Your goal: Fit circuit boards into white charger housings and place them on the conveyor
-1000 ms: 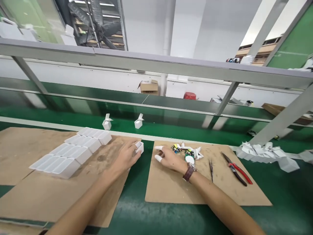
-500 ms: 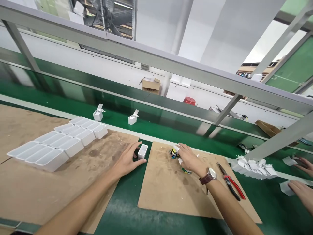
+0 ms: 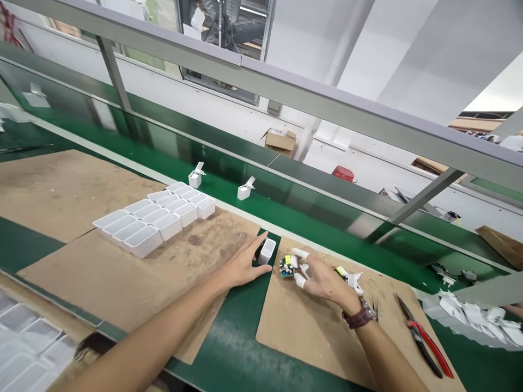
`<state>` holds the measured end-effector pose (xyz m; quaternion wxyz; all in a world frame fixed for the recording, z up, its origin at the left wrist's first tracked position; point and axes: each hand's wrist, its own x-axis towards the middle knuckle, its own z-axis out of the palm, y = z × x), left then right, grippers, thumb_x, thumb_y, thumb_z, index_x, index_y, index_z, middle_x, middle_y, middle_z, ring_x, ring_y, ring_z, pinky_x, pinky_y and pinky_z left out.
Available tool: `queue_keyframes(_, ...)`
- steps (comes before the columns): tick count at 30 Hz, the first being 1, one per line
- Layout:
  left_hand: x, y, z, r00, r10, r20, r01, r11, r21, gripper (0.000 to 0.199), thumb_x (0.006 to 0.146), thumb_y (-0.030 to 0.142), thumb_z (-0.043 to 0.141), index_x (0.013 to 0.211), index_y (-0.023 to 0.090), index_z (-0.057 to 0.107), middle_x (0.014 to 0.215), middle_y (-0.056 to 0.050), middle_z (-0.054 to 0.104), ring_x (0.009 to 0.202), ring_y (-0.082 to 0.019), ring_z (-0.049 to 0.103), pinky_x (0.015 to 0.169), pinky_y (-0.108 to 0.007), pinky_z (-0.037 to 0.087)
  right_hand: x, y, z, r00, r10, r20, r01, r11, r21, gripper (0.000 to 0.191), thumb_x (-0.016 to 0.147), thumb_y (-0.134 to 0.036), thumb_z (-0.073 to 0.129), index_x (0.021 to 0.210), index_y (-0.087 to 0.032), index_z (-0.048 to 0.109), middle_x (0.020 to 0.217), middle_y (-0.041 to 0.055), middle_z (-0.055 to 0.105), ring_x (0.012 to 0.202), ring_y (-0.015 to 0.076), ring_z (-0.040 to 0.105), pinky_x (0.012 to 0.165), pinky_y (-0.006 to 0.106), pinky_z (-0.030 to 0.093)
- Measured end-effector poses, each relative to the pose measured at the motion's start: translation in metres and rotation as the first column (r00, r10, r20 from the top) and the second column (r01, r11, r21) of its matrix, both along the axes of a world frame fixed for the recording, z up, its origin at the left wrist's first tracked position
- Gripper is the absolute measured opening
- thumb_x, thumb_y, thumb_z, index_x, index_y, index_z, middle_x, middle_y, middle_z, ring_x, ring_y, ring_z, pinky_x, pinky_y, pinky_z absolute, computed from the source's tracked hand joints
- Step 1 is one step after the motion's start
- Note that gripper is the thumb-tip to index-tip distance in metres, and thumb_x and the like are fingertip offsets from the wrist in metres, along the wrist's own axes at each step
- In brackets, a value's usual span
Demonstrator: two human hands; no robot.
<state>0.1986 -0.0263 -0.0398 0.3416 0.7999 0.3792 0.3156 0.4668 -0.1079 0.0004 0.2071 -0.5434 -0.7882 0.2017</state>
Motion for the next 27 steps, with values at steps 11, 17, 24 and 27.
queue_keyframes(11, 0.002, -0.003, 0.003, 0.998, 0.032, 0.051, -0.03, 0.999, -0.04, 0.083, 0.08, 0.045, 0.077, 0.156, 0.029, 0.048, 0.139, -0.01, 0.067, 0.088, -0.024, 0.073, 0.076, -0.033, 0.063, -0.003, -0.001, -0.023, 0.999, -0.048, -0.016, 0.046, 0.996, -0.082, 0.059, 0.09, -0.022, 0.063, 0.147, -0.021, 0.052, 0.124, 0.0105, 0.066, 0.108, 0.0263, 0.066, 0.099, 0.044, 0.054)
queue_keyframes(17, 0.002, -0.002, -0.001, 0.998, 0.034, 0.05, -0.035, 0.999, 0.026, 0.069, 0.08, 0.036, 0.079, 0.145, 0.028, 0.058, 0.132, -0.009, 0.067, 0.103, -0.027, 0.071, 0.091, -0.039, 0.061, -0.014, 0.004, -0.006, 0.98, -0.032, -0.196, 0.059, 0.989, 0.133, 0.063, 0.089, -0.02, 0.061, 0.15, -0.024, 0.045, 0.137, 0.0117, 0.059, 0.12, 0.0275, 0.062, 0.103, 0.046, 0.054)
queue_keyframes(24, 0.001, -0.002, -0.001, 0.999, -0.024, 0.038, 0.016, 0.98, 0.198, 0.054, 0.087, 0.028, 0.073, 0.138, 0.026, 0.057, 0.138, -0.01, 0.064, 0.133, -0.032, 0.058, 0.116, -0.048, 0.047, -0.034, -0.002, 0.008, 0.988, 0.125, -0.093, -0.071, 0.891, 0.449, 0.069, 0.096, -0.013, 0.056, 0.158, -0.033, 0.032, 0.135, 0.0118, 0.059, 0.126, 0.0297, 0.058, 0.107, 0.051, 0.051)
queue_keyframes(27, 0.001, -0.004, 0.001, 0.999, -0.024, 0.024, 0.018, 0.974, 0.226, 0.051, 0.09, 0.027, 0.071, 0.139, 0.026, 0.056, 0.138, -0.011, 0.062, 0.132, -0.032, 0.058, 0.115, -0.048, 0.047, -0.037, -0.004, 0.004, 0.987, 0.144, -0.074, -0.092, 0.877, 0.472, 0.071, 0.096, -0.01, 0.055, 0.159, -0.033, 0.029, 0.135, 0.0124, 0.059, 0.125, 0.0302, 0.058, 0.106, 0.051, 0.052)
